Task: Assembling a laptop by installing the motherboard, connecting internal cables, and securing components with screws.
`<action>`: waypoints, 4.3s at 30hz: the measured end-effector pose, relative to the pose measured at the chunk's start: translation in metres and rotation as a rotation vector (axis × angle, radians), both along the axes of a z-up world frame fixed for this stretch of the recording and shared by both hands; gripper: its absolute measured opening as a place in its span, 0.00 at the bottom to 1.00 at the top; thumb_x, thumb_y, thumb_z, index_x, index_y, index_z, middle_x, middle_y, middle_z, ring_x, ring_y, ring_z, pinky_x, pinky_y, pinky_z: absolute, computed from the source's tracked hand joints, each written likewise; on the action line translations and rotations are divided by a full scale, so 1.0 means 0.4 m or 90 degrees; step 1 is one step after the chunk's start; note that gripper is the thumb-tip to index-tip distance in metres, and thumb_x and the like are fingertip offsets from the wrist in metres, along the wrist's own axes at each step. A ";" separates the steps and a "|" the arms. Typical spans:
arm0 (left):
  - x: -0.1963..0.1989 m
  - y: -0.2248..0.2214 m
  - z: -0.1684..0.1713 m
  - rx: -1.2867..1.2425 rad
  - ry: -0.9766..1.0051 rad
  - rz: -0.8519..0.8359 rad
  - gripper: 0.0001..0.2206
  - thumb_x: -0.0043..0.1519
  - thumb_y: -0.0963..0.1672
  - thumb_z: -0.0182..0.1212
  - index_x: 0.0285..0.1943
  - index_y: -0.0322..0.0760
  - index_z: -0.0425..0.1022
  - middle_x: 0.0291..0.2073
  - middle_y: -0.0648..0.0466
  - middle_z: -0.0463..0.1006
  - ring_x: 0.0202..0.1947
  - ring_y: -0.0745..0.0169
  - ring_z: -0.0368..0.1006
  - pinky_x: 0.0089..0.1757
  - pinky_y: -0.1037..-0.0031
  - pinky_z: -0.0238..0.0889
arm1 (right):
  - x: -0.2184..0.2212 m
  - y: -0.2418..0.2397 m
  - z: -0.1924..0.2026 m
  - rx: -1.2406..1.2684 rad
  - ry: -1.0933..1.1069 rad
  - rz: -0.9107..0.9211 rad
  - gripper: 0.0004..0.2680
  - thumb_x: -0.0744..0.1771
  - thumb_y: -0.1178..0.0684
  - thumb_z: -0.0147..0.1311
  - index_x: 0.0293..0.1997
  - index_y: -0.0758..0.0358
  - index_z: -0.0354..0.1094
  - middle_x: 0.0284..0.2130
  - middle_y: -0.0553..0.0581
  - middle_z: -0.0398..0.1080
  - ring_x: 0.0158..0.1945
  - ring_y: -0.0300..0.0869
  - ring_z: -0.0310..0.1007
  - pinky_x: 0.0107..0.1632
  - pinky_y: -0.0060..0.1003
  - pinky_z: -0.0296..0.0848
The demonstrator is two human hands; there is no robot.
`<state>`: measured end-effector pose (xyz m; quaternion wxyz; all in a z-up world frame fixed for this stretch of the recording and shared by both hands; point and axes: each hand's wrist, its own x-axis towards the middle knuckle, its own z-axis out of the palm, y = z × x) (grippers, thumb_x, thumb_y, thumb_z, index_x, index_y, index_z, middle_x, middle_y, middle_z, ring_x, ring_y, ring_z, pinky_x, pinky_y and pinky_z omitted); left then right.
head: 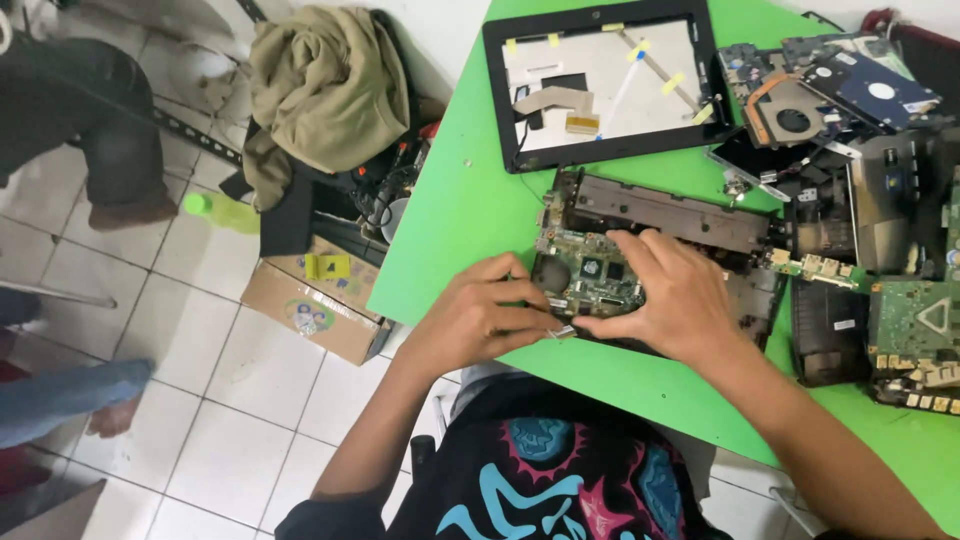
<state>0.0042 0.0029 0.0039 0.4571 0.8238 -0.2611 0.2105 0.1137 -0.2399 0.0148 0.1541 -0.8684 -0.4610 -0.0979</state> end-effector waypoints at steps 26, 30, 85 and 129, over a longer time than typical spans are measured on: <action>0.380 0.134 0.067 0.171 0.114 -0.103 0.04 0.58 0.41 0.70 0.39 0.41 0.78 0.32 0.54 0.76 0.40 0.49 0.70 0.44 0.60 0.67 | -0.008 -0.062 -0.070 0.022 0.049 -0.002 0.39 0.51 0.19 0.64 0.56 0.63 0.70 0.34 0.55 0.66 0.30 0.48 0.71 0.33 0.42 0.69; 0.378 0.128 0.075 0.114 0.153 -0.127 0.02 0.60 0.40 0.67 0.38 0.40 0.80 0.29 0.52 0.75 0.35 0.49 0.71 0.41 0.61 0.67 | -0.005 -0.067 -0.095 0.071 0.019 -0.062 0.38 0.52 0.20 0.64 0.55 0.63 0.72 0.32 0.54 0.64 0.29 0.48 0.69 0.32 0.39 0.68; 0.377 0.166 0.081 0.132 0.192 -0.094 0.21 0.51 0.34 0.58 0.54 0.34 0.77 0.48 0.42 0.76 0.47 0.41 0.69 0.49 0.58 0.65 | 0.037 -0.074 -0.086 -0.036 0.066 -0.084 0.38 0.53 0.28 0.69 0.63 0.65 0.63 0.37 0.56 0.62 0.37 0.48 0.67 0.39 0.42 0.64; 0.531 0.086 0.065 -0.471 -0.117 0.066 0.13 0.76 0.44 0.57 0.68 0.42 0.68 0.62 0.57 0.72 0.66 0.66 0.66 0.65 0.71 0.59 | 0.022 -0.063 -0.098 -0.071 0.205 -0.029 0.42 0.52 0.19 0.65 0.65 0.59 0.61 0.46 0.56 0.67 0.44 0.47 0.68 0.47 0.46 0.72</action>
